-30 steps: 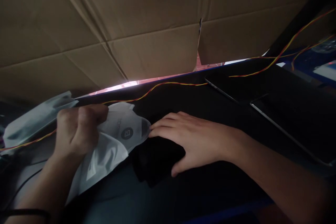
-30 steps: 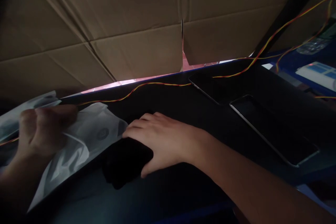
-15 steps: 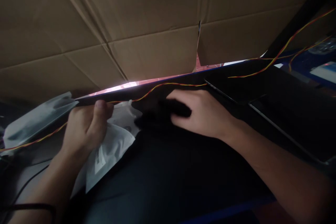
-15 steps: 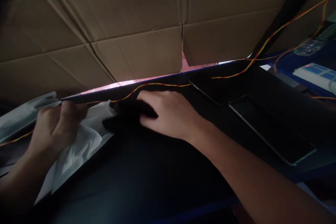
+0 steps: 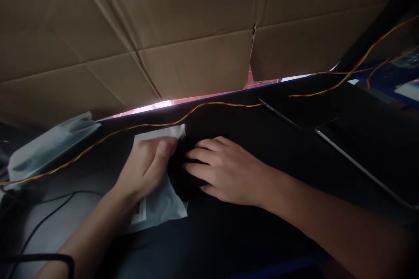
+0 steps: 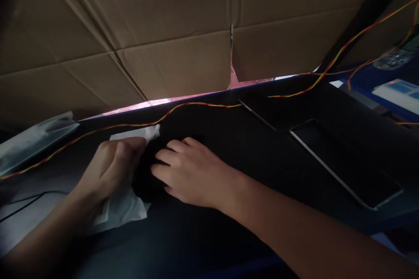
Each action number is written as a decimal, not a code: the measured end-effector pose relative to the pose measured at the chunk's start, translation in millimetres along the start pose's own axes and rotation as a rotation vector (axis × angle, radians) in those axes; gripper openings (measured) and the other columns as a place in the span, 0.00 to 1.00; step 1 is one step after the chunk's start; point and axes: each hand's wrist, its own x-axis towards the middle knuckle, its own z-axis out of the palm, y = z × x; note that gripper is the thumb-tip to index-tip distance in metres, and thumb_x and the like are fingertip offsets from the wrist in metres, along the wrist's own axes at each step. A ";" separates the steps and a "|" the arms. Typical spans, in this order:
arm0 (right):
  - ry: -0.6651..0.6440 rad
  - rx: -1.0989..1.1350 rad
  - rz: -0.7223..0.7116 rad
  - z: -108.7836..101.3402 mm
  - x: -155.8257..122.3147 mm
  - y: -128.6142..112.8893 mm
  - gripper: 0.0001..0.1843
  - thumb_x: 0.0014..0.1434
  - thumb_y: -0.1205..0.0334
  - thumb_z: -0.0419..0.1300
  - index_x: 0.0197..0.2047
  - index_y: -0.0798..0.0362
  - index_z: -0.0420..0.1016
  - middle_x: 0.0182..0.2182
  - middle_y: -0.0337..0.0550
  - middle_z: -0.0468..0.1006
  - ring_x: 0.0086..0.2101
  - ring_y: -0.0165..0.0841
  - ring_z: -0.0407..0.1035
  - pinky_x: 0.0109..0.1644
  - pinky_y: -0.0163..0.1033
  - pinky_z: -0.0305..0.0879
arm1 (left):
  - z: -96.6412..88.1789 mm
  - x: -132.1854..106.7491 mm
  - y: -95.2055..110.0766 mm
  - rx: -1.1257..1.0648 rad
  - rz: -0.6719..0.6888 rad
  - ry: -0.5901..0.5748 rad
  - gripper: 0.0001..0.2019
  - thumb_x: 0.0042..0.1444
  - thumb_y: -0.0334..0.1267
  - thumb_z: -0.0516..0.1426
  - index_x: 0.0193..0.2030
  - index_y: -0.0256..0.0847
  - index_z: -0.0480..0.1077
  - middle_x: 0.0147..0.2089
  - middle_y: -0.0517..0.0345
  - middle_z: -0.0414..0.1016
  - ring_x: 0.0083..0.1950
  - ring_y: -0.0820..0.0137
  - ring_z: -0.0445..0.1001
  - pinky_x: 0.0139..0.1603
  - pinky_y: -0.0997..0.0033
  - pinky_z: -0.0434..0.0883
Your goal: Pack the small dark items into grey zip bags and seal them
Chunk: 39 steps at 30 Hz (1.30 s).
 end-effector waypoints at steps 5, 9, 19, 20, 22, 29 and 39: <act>0.020 -0.072 0.217 6.8 2.6 -3.3 0.14 0.72 0.62 0.63 0.58 0.56 0.81 0.58 0.52 0.82 0.52 0.48 0.73 0.49 0.54 0.69 | 4.9 1.2 7.2 -0.151 0.014 -0.053 0.34 0.73 0.70 0.33 0.27 0.45 0.54 0.26 0.63 0.54 0.28 0.69 0.54 0.30 0.65 0.54; -0.023 -0.064 -0.025 2.4 3.3 -2.1 0.11 0.72 0.65 0.61 0.53 0.55 0.82 0.58 0.50 0.83 0.53 0.47 0.71 0.49 0.52 0.69 | 8.3 -2.1 6.3 -0.211 -0.033 0.071 0.34 0.75 0.67 0.30 0.27 0.45 0.52 0.25 0.64 0.51 0.27 0.68 0.53 0.28 0.64 0.52; 0.036 -0.004 -0.087 16.3 0.5 -12.2 0.11 0.72 0.63 0.60 0.50 0.58 0.82 0.43 0.50 0.86 0.51 0.46 0.75 0.59 0.51 0.68 | 10.6 -0.3 21.5 -0.211 0.207 -0.138 0.32 0.75 0.67 0.41 0.44 0.42 0.72 0.39 0.54 0.75 0.39 0.62 0.73 0.43 0.61 0.69; 0.034 0.016 -0.035 16.4 0.6 -12.2 0.13 0.73 0.61 0.61 0.53 0.60 0.82 0.46 0.52 0.86 0.54 0.48 0.75 0.60 0.52 0.68 | 8.7 0.8 17.9 -0.210 0.207 -0.137 0.32 0.75 0.66 0.41 0.51 0.42 0.73 0.44 0.52 0.77 0.43 0.60 0.74 0.47 0.60 0.71; 0.018 0.069 -0.003 14.2 0.0 -9.2 0.19 0.74 0.54 0.61 0.58 0.60 0.80 0.54 0.55 0.85 0.61 0.50 0.72 0.66 0.54 0.66 | 4.5 3.4 6.9 -0.202 0.193 -0.122 0.31 0.76 0.64 0.43 0.62 0.42 0.72 0.54 0.48 0.78 0.52 0.56 0.76 0.54 0.56 0.73; -0.037 0.205 -0.194 9.2 -4.6 3.6 0.15 0.72 0.60 0.65 0.58 0.56 0.80 0.59 0.50 0.84 0.67 0.43 0.68 0.75 0.50 0.58 | 3.1 6.5 -22.1 -0.178 0.271 -0.282 0.30 0.77 0.60 0.46 0.76 0.48 0.66 0.76 0.47 0.69 0.78 0.47 0.64 0.80 0.38 0.58; 0.025 0.279 -0.075 20.5 7.7 -4.4 0.15 0.73 0.59 0.59 0.56 0.58 0.80 0.61 0.58 0.82 0.66 0.45 0.70 0.75 0.51 0.58 | 13.9 -3.7 4.5 -0.148 0.298 -0.258 0.30 0.78 0.57 0.43 0.83 0.59 0.51 0.84 0.58 0.54 0.85 0.48 0.48 0.85 0.33 0.42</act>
